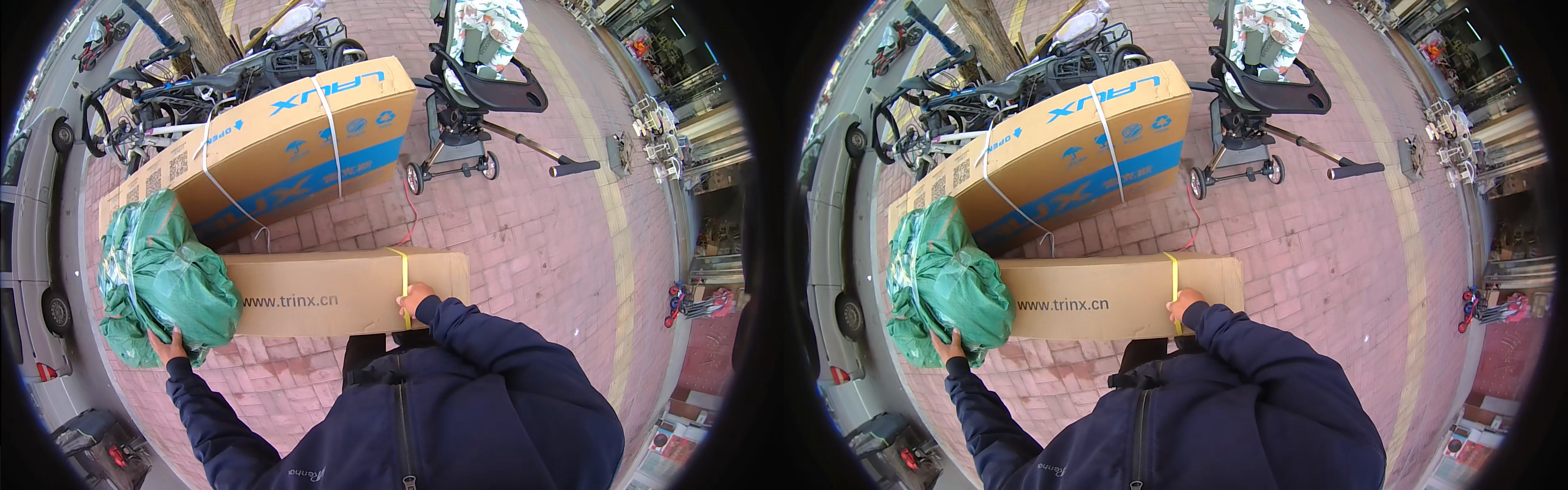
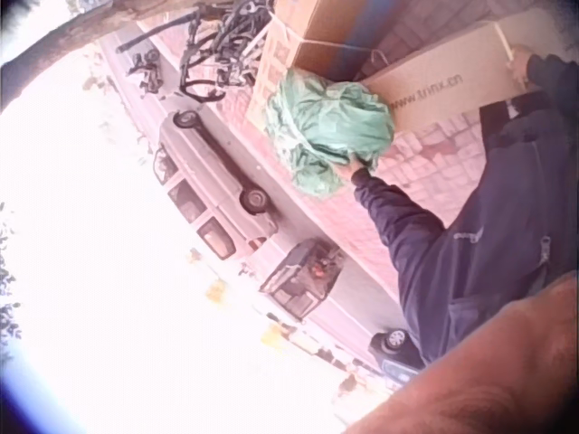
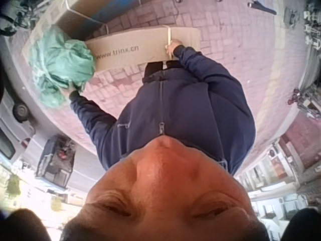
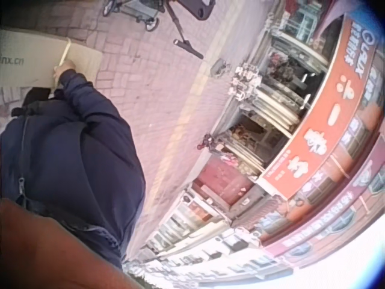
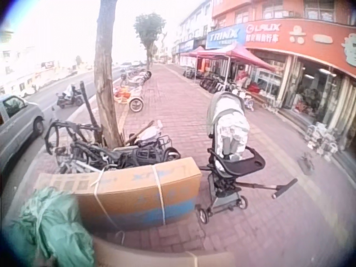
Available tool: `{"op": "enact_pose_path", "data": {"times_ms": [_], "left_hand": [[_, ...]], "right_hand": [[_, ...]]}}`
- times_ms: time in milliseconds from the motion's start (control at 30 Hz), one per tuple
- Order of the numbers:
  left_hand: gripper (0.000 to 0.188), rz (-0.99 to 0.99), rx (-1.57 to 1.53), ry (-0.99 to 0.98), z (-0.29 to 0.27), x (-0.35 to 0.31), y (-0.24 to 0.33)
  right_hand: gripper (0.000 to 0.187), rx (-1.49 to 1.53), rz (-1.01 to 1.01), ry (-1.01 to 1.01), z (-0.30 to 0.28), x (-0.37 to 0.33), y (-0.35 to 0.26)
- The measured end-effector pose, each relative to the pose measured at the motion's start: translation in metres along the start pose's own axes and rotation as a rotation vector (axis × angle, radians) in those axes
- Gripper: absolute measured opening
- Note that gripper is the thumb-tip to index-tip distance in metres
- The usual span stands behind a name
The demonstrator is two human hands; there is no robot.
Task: The person walks to a large cardboard box on the sidewalk, retrieves shears from a toolbox, and cuts the straps and tape to open the box. They remove a partially wrapped bicycle from the box and place it on the ground, then retrieve a blue air hose from inside the shop.
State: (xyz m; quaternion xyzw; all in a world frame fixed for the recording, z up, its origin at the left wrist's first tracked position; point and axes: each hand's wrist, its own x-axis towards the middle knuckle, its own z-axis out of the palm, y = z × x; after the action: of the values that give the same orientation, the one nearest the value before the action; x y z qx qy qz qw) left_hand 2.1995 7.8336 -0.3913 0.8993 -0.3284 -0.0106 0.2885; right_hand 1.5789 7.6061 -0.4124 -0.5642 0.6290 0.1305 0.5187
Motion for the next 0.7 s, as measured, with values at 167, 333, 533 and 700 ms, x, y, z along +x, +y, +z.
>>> {"op": "enact_pose_path", "data": {"times_ms": [167,333,533,700], "left_hand": [[0.082,0.002,0.108,0.079,0.008,0.005,0.019],[0.079,-0.004,0.141,0.109,0.012,0.012,0.025],[0.081,-0.022,0.171,0.09,0.01,0.014,0.019],[0.086,-0.031,0.218,0.054,0.01,0.019,0.01]], "right_hand": [[0.03,0.045,-0.02,0.059,-0.005,0.001,-0.003],[0.027,-0.065,-0.081,0.127,-0.005,0.002,-0.003],[0.028,-0.086,-0.081,0.103,-0.004,0.0,-0.004],[0.03,-0.056,-0.128,0.084,-0.007,-0.005,-0.009]]}}
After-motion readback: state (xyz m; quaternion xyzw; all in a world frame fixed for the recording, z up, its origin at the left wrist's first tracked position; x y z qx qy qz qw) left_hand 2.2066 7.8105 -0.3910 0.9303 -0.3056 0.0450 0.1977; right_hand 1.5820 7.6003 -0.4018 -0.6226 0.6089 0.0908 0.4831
